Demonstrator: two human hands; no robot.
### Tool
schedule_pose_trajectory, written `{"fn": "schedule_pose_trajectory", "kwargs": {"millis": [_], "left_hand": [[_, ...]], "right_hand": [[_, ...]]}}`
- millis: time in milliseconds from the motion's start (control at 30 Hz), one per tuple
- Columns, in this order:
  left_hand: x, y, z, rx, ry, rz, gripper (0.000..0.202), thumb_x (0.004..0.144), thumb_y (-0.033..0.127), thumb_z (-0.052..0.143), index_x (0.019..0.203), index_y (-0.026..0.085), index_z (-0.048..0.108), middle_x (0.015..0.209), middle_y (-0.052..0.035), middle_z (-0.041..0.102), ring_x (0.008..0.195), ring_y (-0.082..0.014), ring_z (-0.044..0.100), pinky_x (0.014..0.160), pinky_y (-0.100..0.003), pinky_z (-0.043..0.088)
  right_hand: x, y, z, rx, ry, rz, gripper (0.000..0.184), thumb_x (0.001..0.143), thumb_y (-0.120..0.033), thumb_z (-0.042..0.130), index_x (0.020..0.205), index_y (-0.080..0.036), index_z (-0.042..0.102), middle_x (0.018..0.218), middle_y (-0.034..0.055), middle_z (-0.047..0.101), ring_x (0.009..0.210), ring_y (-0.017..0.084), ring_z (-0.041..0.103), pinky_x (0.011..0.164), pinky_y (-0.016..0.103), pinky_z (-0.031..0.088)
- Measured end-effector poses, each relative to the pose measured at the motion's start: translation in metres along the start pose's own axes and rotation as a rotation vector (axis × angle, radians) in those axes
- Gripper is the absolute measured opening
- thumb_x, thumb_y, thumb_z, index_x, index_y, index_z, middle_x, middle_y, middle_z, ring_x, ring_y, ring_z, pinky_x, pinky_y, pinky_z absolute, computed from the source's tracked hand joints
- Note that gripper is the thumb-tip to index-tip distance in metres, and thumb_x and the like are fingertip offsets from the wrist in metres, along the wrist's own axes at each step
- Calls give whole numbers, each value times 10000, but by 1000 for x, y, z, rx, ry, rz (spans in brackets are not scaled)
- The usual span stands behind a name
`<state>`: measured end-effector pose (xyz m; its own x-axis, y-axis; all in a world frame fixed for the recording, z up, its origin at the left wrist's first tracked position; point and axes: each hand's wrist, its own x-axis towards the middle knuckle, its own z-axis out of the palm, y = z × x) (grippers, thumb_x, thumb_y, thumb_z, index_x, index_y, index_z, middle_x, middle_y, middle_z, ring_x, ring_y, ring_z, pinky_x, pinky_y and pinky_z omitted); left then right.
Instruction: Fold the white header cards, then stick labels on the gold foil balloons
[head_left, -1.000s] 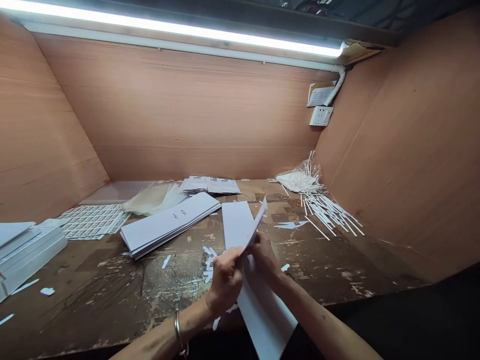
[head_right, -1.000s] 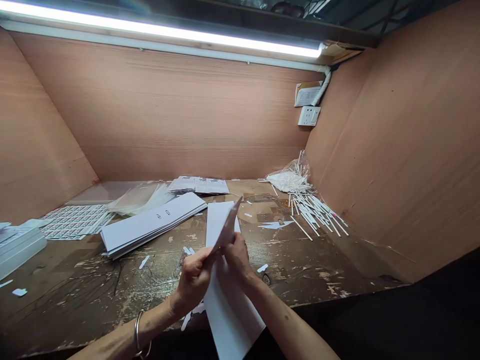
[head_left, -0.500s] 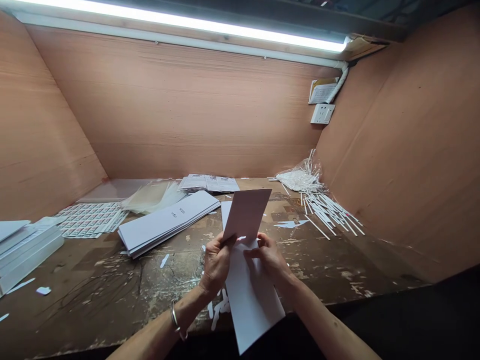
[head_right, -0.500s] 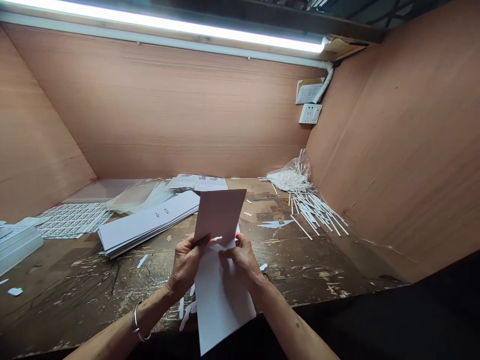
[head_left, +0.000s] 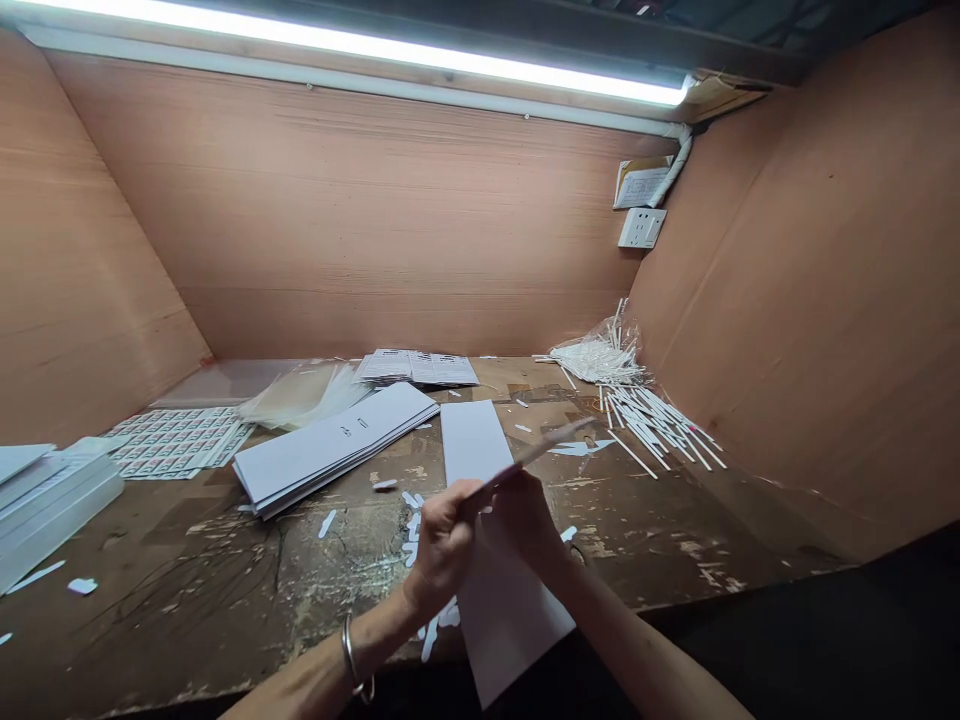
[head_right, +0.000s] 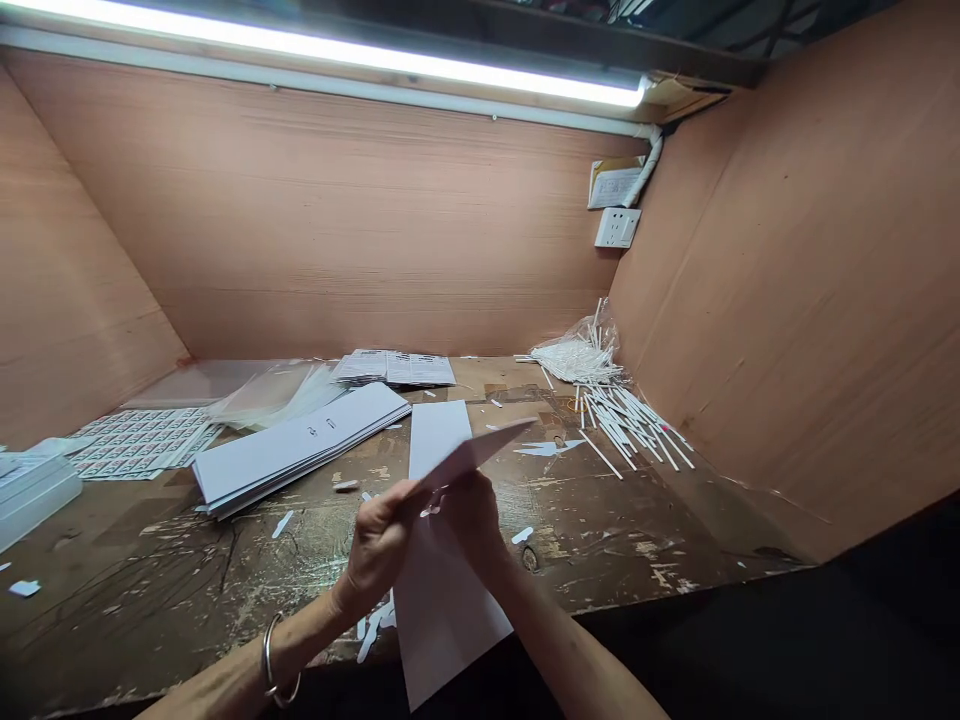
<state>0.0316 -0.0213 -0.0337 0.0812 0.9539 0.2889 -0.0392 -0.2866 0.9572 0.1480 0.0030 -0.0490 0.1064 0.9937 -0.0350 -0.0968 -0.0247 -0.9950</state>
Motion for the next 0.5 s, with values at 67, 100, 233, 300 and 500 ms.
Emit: {"fn": "schedule_pose_trajectory", "kwargs": {"millis": [67, 100, 233, 300, 500], "left_hand": [[8, 1, -3, -123, 59, -102, 202, 737, 310, 576, 852, 177, 675, 766, -16, 640, 679, -154, 542, 643, -240, 421], [13, 1, -6, -184, 71, -151, 225, 726, 328, 591, 870, 173, 666, 773, -14, 642, 662, -147, 543, 624, -240, 424], [29, 0, -20, -359, 66, -244, 337, 680, 377, 637, 923, 145, 628, 764, -32, 649, 604, -140, 562, 570, -243, 440], [34, 0, -31, -382, 42, -252, 390, 664, 369, 656, 977, 142, 599, 798, -48, 654, 606, -144, 581, 570, -244, 450], [61, 12, -88, -195, -305, -350, 424, 656, 389, 649, 954, 93, 594, 770, -108, 656, 532, -148, 575, 514, -251, 435]], "right_hand": [[0, -3, -4, 75, -98, 9, 131, 564, -241, 610, 661, -155, 587, 604, 10, 594, 568, 143, 515, 539, 260, 407], [0, -5, -5, 138, -128, 24, 176, 555, -228, 627, 714, -156, 606, 650, 14, 617, 594, 151, 536, 570, 269, 422], [0, -12, -8, 274, -166, 110, 279, 543, -236, 693, 802, -157, 624, 743, 25, 648, 647, 160, 573, 611, 277, 443], [3, -16, -8, 278, -189, 146, 271, 604, -317, 680, 814, -155, 623, 722, 26, 640, 593, 136, 559, 548, 253, 433], [33, -31, 7, 121, -325, 120, 223, 585, -304, 701, 641, -108, 611, 520, 3, 554, 408, 77, 454, 375, 204, 355]]}}
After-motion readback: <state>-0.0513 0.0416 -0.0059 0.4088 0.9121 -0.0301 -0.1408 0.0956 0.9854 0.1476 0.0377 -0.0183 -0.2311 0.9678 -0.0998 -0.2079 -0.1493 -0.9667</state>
